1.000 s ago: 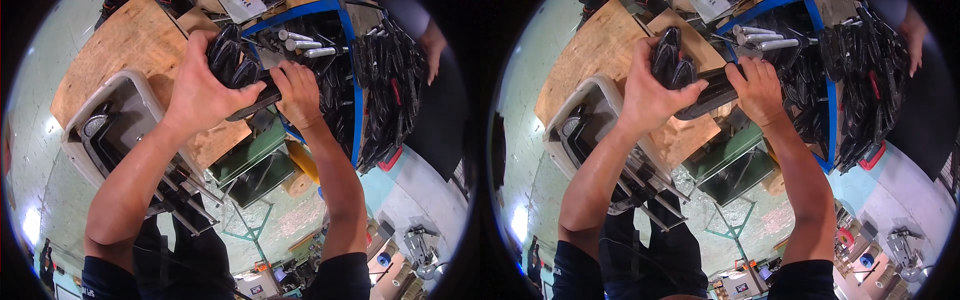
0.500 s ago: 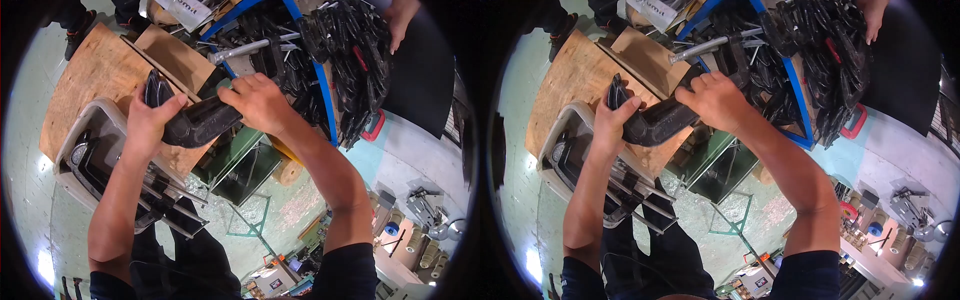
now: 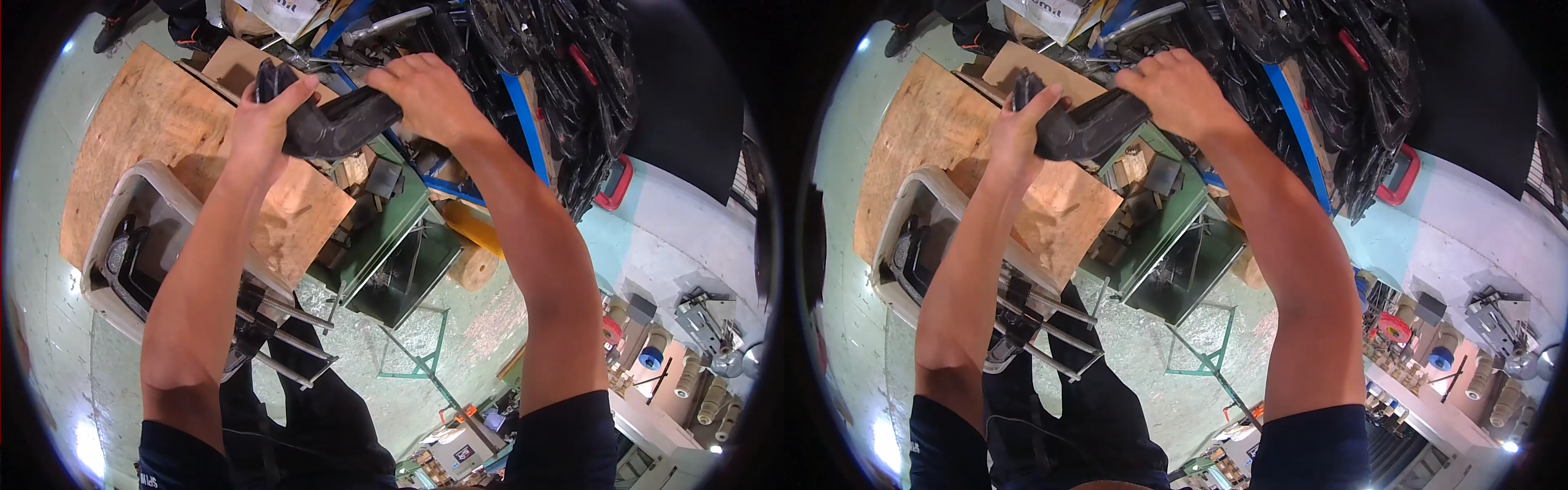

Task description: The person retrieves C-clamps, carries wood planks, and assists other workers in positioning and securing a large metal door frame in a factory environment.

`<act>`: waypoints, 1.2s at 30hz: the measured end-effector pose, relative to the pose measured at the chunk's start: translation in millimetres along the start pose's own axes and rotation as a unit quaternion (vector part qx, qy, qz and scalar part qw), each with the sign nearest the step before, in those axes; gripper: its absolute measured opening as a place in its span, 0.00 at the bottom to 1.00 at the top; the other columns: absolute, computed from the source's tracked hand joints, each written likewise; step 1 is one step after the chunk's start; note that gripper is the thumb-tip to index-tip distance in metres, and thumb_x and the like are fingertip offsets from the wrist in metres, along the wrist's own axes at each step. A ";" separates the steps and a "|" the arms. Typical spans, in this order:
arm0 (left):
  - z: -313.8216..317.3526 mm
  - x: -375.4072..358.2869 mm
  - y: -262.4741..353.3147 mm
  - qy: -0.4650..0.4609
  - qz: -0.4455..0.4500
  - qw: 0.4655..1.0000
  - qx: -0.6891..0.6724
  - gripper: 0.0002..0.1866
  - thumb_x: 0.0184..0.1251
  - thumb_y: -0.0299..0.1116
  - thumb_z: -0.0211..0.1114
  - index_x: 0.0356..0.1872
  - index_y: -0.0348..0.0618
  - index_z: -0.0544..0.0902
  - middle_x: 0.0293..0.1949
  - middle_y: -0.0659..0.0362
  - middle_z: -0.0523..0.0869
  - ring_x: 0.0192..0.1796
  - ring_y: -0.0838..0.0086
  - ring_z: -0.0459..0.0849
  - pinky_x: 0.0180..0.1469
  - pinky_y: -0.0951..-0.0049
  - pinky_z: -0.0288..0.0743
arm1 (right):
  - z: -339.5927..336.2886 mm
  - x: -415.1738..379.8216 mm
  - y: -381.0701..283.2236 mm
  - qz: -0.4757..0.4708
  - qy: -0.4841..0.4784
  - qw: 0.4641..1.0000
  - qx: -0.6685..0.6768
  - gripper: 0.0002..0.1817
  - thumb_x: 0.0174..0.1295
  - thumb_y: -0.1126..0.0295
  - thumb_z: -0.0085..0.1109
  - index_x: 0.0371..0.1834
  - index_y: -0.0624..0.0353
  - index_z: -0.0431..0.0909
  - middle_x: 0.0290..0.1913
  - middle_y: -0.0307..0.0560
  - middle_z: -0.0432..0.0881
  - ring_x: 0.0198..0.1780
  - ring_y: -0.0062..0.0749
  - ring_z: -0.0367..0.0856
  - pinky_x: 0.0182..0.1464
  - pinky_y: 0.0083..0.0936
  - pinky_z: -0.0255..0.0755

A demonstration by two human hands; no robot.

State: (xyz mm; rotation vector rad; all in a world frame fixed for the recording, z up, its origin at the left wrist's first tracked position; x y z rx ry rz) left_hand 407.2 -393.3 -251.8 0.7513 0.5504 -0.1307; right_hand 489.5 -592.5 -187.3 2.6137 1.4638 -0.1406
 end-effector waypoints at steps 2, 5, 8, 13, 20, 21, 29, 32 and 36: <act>9.1 8.4 -5.8 0.018 -0.024 1.000 -0.003 0.18 0.54 0.27 0.73 0.42 0.40 0.74 0.36 0.57 0.82 0.38 0.69 0.85 0.38 0.64 0.84 | 10.3 -3.0 6.6 0.010 -0.002 1.000 0.008 0.22 0.45 0.76 0.61 0.47 0.46 0.76 0.40 0.40 0.80 0.49 0.35 0.77 0.55 0.34 0.64; 14.1 21.1 -24.2 0.008 -0.027 0.999 -0.046 0.20 0.52 0.28 0.75 0.43 0.38 0.74 0.35 0.56 0.82 0.35 0.69 0.85 0.38 0.65 0.84 | 18.6 -13.9 12.1 0.059 -0.007 0.998 0.013 0.33 0.32 0.76 0.70 0.49 0.47 0.75 0.45 0.37 0.79 0.55 0.34 0.75 0.59 0.37 0.60; 24.9 25.8 -40.1 0.018 -0.064 0.990 -0.124 0.23 0.51 0.28 0.74 0.46 0.33 0.74 0.37 0.53 0.85 0.35 0.65 0.86 0.39 0.61 0.85 | 13.7 -31.5 4.2 0.202 0.103 0.974 0.024 0.38 0.33 0.79 0.68 0.56 0.50 0.73 0.54 0.45 0.74 0.58 0.43 0.71 0.64 0.39 0.56; 30.0 38.8 -64.0 0.034 -0.073 0.985 -0.154 0.26 0.52 0.26 0.73 0.49 0.30 0.71 0.42 0.47 0.83 0.39 0.62 0.86 0.42 0.59 0.85 | 46.4 -62.7 -20.1 0.499 0.297 0.442 0.683 0.38 0.56 0.68 0.63 0.68 0.62 0.55 0.63 0.57 0.64 0.64 0.46 0.66 0.65 0.41 0.64; 35.3 42.1 -52.0 0.029 0.046 0.998 0.023 0.29 0.51 0.26 0.74 0.53 0.30 0.69 0.42 0.50 0.83 0.40 0.67 0.85 0.42 0.65 0.84 | 79.4 -20.1 1.8 0.431 0.237 0.249 0.834 0.18 0.66 0.61 0.55 0.50 0.64 0.70 0.42 0.56 0.81 0.45 0.50 0.81 0.55 0.45 0.73; 36.5 47.2 -50.9 0.027 0.048 0.998 0.023 0.29 0.51 0.26 0.74 0.53 0.30 0.69 0.42 0.50 0.83 0.40 0.67 0.85 0.42 0.65 0.84 | 78.3 -21.1 0.4 0.422 0.263 0.240 0.834 0.18 0.66 0.62 0.55 0.51 0.65 0.70 0.43 0.57 0.80 0.46 0.50 0.81 0.56 0.45 0.73; 84.3 78.0 -41.5 -0.030 0.076 0.997 0.007 0.34 0.49 0.30 0.75 0.56 0.30 0.68 0.45 0.48 0.82 0.44 0.64 0.84 0.48 0.65 0.80 | 75.2 -24.6 67.5 0.350 0.317 0.274 0.838 0.19 0.65 0.69 0.56 0.56 0.65 0.68 0.50 0.54 0.79 0.53 0.46 0.78 0.60 0.46 0.70; 126.8 96.0 -35.3 -0.035 0.084 0.996 0.005 0.22 0.52 0.28 0.70 0.49 0.29 0.76 0.40 0.48 0.84 0.37 0.64 0.84 0.41 0.67 0.79 | 66.7 -16.8 89.5 0.350 0.359 0.331 0.800 0.19 0.64 0.69 0.56 0.56 0.64 0.69 0.53 0.53 0.78 0.56 0.44 0.77 0.63 0.43 0.68; 168.7 111.7 -40.8 0.027 0.071 0.997 -0.029 0.25 0.50 0.27 0.72 0.50 0.28 0.74 0.41 0.47 0.83 0.38 0.62 0.84 0.40 0.65 0.80 | 66.6 -32.3 56.4 0.430 0.375 0.421 0.705 0.29 0.62 0.71 0.59 0.65 0.63 0.62 0.62 0.55 0.71 0.65 0.42 0.69 0.65 0.39 0.66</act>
Point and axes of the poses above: each hand's wrist, its own x-axis towards the middle knuckle, its own z-axis out of the palm, y = z × x, the point moved 1 cm from there along x, towards the middle knuckle
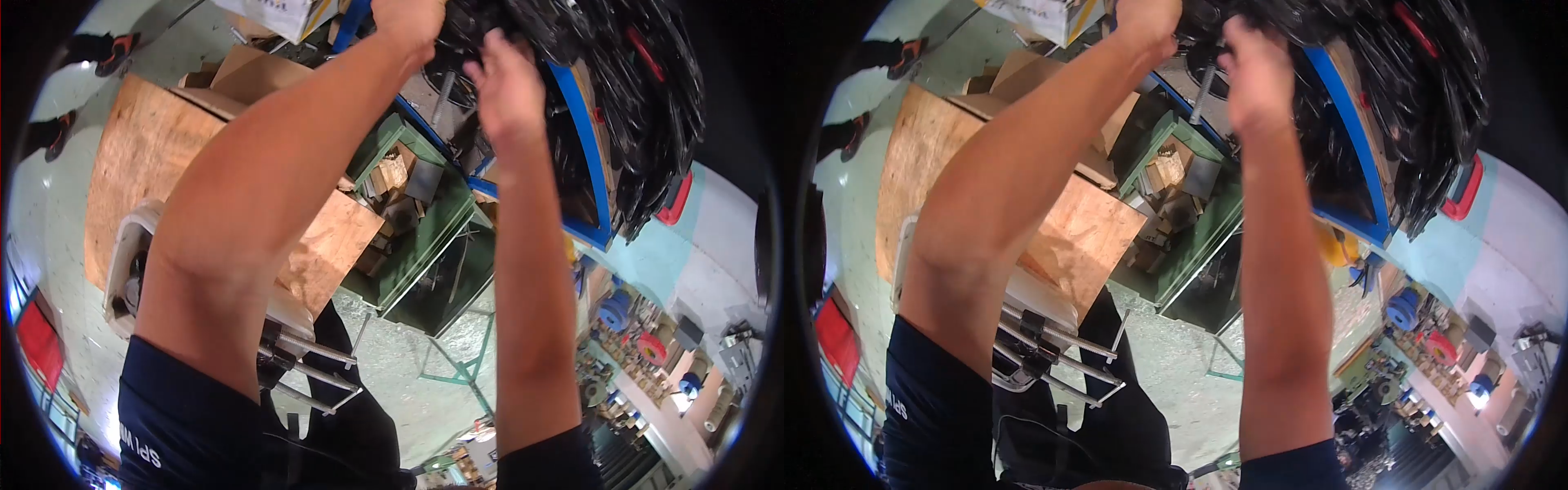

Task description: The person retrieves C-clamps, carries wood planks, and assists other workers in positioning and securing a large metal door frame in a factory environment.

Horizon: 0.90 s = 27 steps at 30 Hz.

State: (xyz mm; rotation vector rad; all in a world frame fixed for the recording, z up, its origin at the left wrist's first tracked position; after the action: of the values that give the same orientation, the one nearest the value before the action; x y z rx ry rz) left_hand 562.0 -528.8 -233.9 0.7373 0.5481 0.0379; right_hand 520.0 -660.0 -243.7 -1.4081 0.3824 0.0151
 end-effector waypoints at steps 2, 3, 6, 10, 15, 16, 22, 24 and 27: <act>11.9 3.0 -4.1 0.000 -0.030 0.999 -0.024 0.30 0.51 0.29 0.73 0.54 0.27 0.71 0.45 0.46 0.82 0.39 0.59 0.85 0.39 0.62 0.81 | 9.9 -62.5 12.5 -0.041 0.034 0.999 -0.006 0.36 0.60 0.75 0.60 0.72 0.62 0.54 0.72 0.53 0.60 0.72 0.39 0.60 0.68 0.34 0.61; 15.9 6.5 -7.2 -0.004 -0.064 0.998 0.005 0.34 0.54 0.36 0.71 0.59 0.31 0.67 0.50 0.45 0.80 0.45 0.55 0.82 0.45 0.49 0.75 | 3.5 -91.5 15.8 -0.019 0.011 0.999 -0.024 0.39 0.60 0.77 0.59 0.73 0.62 0.51 0.73 0.52 0.57 0.72 0.38 0.60 0.69 0.34 0.60; 35.0 27.1 -25.1 0.042 -0.117 0.989 0.076 0.36 0.60 0.45 0.67 0.65 0.40 0.63 0.58 0.46 0.76 0.56 0.50 0.77 0.55 0.30 0.62 | -28.8 -183.9 29.1 0.015 -0.052 0.988 -0.143 0.39 0.61 0.78 0.59 0.74 0.61 0.50 0.74 0.51 0.56 0.70 0.38 0.63 0.68 0.32 0.61; 22.4 41.3 -35.7 0.011 -0.081 0.994 0.076 0.32 0.63 0.42 0.65 0.63 0.33 0.65 0.57 0.48 0.76 0.55 0.55 0.79 0.53 0.48 0.74 | -82.2 -289.0 61.3 0.180 -0.021 0.961 -0.210 0.33 0.59 0.77 0.60 0.70 0.60 0.61 0.65 0.52 0.71 0.60 0.38 0.76 0.59 0.31 0.70; 29.5 33.3 -37.5 -0.196 -0.029 0.978 0.066 0.22 0.64 0.36 0.64 0.55 0.35 0.74 0.50 0.53 0.82 0.48 0.65 0.82 0.52 0.64 0.77 | -120.6 -355.6 93.8 0.179 -0.072 0.930 -0.314 0.28 0.58 0.74 0.61 0.65 0.58 0.69 0.55 0.54 0.80 0.52 0.41 0.82 0.52 0.31 0.74; 32.5 31.3 -39.1 -0.116 0.013 0.989 0.091 0.20 0.63 0.36 0.64 0.54 0.37 0.76 0.49 0.54 0.83 0.48 0.67 0.82 0.53 0.65 0.77 | -123.2 -365.4 98.7 0.178 -0.067 0.931 -0.311 0.28 0.58 0.74 0.61 0.65 0.58 0.69 0.55 0.54 0.80 0.52 0.41 0.82 0.52 0.31 0.74; 42.5 93.6 -79.8 -0.426 0.059 0.901 0.057 0.35 0.66 0.50 0.58 0.68 0.39 0.61 0.67 0.48 0.67 0.64 0.59 0.70 0.64 0.59 0.67 | -139.1 -408.1 124.2 0.299 -0.064 0.890 -0.337 0.27 0.58 0.72 0.62 0.63 0.54 0.71 0.53 0.53 0.81 0.48 0.41 0.83 0.50 0.32 0.76; 44.5 95.0 -85.2 -0.387 0.092 0.910 0.117 0.36 0.66 0.52 0.57 0.69 0.39 0.60 0.68 0.48 0.65 0.65 0.58 0.69 0.65 0.58 0.65 | -141.4 -420.0 126.4 0.302 -0.051 0.898 -0.318 0.27 0.57 0.72 0.62 0.63 0.53 0.71 0.52 0.52 0.81 0.48 0.41 0.83 0.49 0.32 0.76; 48.3 96.7 -92.6 -0.331 0.135 0.911 0.208 0.38 0.66 0.53 0.56 0.69 0.39 0.59 0.69 0.47 0.63 0.66 0.57 0.66 0.66 0.58 0.63 | -140.0 -427.2 121.4 0.316 -0.036 0.897 -0.306 0.27 0.58 0.71 0.62 0.63 0.52 0.71 0.51 0.52 0.82 0.48 0.42 0.83 0.50 0.33 0.75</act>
State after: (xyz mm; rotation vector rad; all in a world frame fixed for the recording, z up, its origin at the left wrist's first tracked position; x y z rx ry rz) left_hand 654.2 -606.8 -309.1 1.1715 -0.2128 -0.0754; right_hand 55.1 -682.0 -260.4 -1.8334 0.8094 0.7779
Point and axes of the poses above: each hand's wrist, its own x-axis towards the middle knuckle, its own z-axis out of the palm, y = z × x, the point moved 1 cm from there along x, towards the middle knuckle
